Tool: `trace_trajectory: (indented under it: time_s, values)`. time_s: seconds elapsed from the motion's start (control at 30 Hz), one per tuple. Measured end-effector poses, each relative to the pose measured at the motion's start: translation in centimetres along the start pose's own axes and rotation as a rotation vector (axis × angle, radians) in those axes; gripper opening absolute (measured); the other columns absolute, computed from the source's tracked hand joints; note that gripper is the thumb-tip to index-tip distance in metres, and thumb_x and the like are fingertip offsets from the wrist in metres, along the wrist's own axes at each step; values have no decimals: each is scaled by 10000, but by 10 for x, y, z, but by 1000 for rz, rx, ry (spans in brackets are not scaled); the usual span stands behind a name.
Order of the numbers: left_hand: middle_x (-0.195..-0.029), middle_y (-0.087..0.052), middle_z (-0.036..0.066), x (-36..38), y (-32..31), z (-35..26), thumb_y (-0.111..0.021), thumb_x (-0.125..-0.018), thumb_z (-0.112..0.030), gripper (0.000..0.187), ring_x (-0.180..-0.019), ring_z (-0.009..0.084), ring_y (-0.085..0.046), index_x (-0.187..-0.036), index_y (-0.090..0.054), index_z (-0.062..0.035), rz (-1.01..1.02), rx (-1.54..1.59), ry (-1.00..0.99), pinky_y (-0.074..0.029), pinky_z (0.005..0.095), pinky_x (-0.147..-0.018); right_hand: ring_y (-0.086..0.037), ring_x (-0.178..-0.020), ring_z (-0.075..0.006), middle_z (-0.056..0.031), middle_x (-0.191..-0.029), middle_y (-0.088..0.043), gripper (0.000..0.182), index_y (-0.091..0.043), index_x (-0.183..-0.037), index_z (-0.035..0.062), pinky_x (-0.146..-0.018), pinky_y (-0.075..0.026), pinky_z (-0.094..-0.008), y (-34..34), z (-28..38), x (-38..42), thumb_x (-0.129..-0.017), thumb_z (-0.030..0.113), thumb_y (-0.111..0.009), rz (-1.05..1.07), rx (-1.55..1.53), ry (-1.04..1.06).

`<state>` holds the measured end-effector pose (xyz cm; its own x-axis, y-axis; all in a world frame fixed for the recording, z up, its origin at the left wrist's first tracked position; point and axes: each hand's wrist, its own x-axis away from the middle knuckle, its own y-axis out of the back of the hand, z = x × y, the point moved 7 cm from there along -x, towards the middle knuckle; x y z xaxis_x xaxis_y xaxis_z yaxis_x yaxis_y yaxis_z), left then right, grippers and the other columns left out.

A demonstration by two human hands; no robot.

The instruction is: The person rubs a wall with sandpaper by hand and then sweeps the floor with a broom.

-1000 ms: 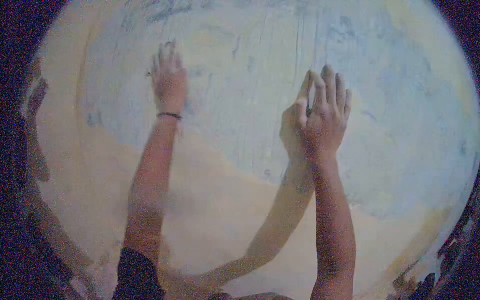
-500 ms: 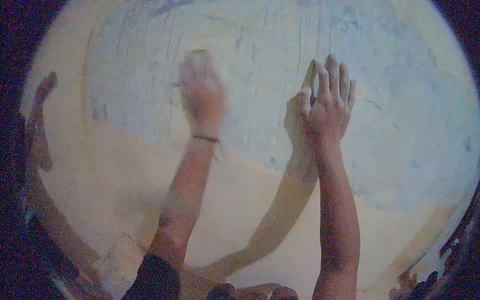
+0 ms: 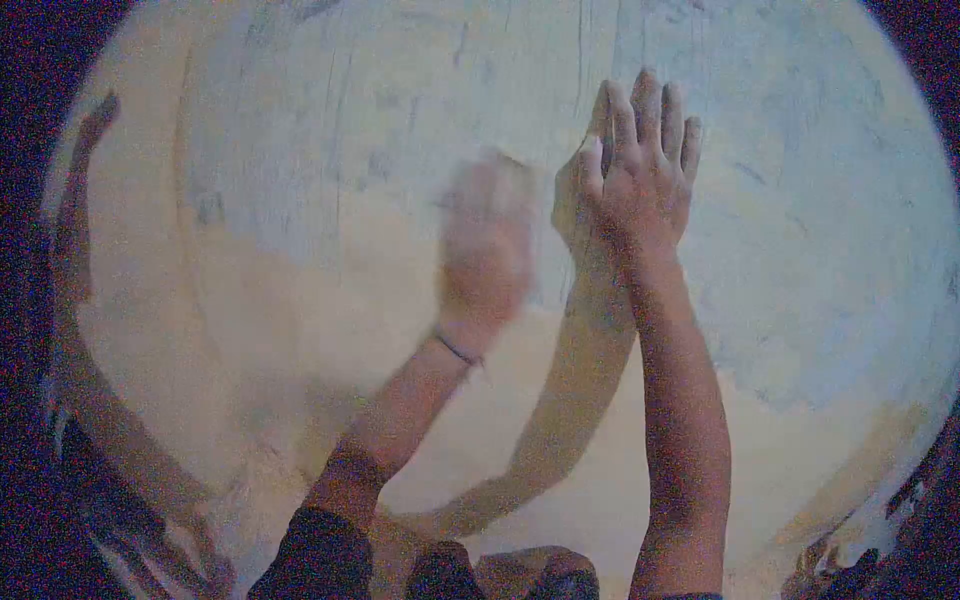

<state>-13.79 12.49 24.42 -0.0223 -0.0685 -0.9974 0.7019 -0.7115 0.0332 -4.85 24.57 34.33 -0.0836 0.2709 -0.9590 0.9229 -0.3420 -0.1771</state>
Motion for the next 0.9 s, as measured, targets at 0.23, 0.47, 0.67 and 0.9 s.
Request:
trace_trajectory:
  time_s: [0.23,0.47,0.67,0.9]
  values:
    - [-1614,-343,145,-17,15,56,-411,-1067,-247,496,-1484,413,-289,-1561,-391,-203,-159,-48,236,-229,561,-1217,-265,-1522,-299,-46,-1649,-309,594,-415,-1545,312,-1242,-178,-527,24,-28,21,-964,407,-500,74,-36,90]
    - [-1626,-323,148,34,-1,-76,-421,-1057,-250,503,-1493,388,-283,-1557,-397,-204,-63,-58,140,-213,535,-1225,-277,-1518,-295,-23,-1648,-314,570,-444,-1528,330,-1242,-183,-524,39,-60,74,-966,403,-511,126,-88,33]
    - [-1659,-266,108,20,-10,-6,-418,-1040,-188,550,-1524,376,-219,-1582,-333,-146,-155,-110,172,-141,558,-1245,-289,-1513,-290,-3,-1647,-319,567,-459,-1514,364,-1235,-207,-517,52,-93,94,-954,421,-531,110,-101,4]
    - [-1599,-319,242,39,-38,-99,-462,-1028,-249,531,-1475,462,-277,-1541,-404,-128,-88,-127,117,-196,590,-1217,-291,-1514,-281,12,-1651,-314,569,-459,-1509,391,-1230,-211,-530,55,-106,108,-948,441,-538,88,-113,-68]
